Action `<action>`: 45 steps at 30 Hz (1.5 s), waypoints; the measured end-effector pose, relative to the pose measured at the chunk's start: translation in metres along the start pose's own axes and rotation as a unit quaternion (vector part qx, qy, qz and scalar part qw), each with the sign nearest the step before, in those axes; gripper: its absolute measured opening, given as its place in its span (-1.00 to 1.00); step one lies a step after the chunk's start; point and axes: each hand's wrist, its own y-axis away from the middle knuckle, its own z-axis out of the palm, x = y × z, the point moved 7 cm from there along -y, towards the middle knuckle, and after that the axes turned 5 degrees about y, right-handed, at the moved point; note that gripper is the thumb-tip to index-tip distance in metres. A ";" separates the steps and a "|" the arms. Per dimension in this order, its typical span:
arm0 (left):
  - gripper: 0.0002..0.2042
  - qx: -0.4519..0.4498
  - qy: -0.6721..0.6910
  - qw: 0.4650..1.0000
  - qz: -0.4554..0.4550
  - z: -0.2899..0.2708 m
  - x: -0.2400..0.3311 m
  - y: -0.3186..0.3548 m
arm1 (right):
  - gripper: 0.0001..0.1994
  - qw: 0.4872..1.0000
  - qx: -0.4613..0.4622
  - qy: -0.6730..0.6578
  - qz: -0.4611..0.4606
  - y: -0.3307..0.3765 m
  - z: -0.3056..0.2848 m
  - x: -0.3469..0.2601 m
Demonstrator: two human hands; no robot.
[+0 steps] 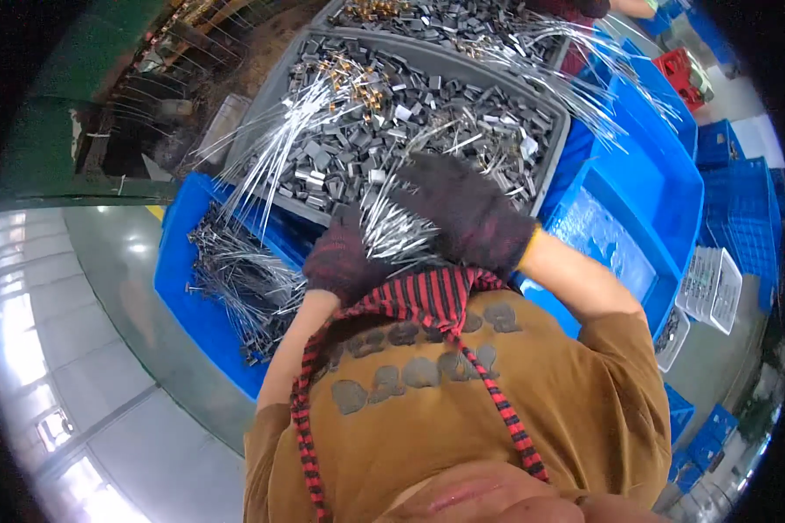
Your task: The person attaches metal clips onto metal rods with brass pieces by hand, gathering the assembled rods into bundles.
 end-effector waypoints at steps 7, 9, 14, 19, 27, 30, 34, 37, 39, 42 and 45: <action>0.06 -0.014 -0.015 0.999 -0.043 0.022 0.007 0.003 | -0.43 0.995 0.052 0.080 0.024 0.008 0.067 -0.046; 0.08 -0.023 -0.041 0.996 -0.073 0.010 0.024 0.010 | -0.34 0.992 0.035 0.110 0.061 0.008 0.089 -0.043; -0.10 0.024 -0.007 1.000 -0.004 0.012 0.014 0.023 | -0.12 0.999 0.016 0.036 0.009 0.006 0.075 -0.050; -0.25 0.059 -0.001 0.998 0.005 0.014 0.006 0.024 | -0.11 1.000 -0.002 -0.002 0.001 0.006 0.064 -0.039; -0.09 0.145 0.066 0.986 0.054 0.011 -0.013 0.037 | -0.24 1.000 -0.009 -0.015 -0.012 -0.004 0.084 -0.013; -0.23 0.149 -0.058 0.987 -0.006 0.026 -0.021 0.045 | -0.24 1.000 -0.013 0.015 -0.015 -0.011 0.073 -0.037; -0.54 0.127 -0.099 0.981 -0.105 0.022 -0.004 0.032 | -0.34 0.989 0.097 0.097 -0.050 -0.012 0.096 -0.051; -0.60 0.130 -0.047 0.984 -0.109 0.028 -0.003 0.043 | -0.39 0.996 0.044 0.021 -0.072 -0.014 0.080 -0.067; -0.56 0.157 -0.016 0.983 -0.092 0.038 -0.015 0.034 | -0.41 0.997 -0.033 -0.027 -0.063 -0.022 0.100 -0.062; -0.57 0.132 -0.029 0.985 -0.109 0.037 -0.010 0.041 | -0.41 0.992 0.064 -0.036 -0.101 -0.011 0.077 -0.066; -0.63 0.072 -0.096 0.983 -0.136 0.010 0.017 0.044 | -0.39 0.994 0.042 -0.060 -0.084 -0.013 0.060 -0.070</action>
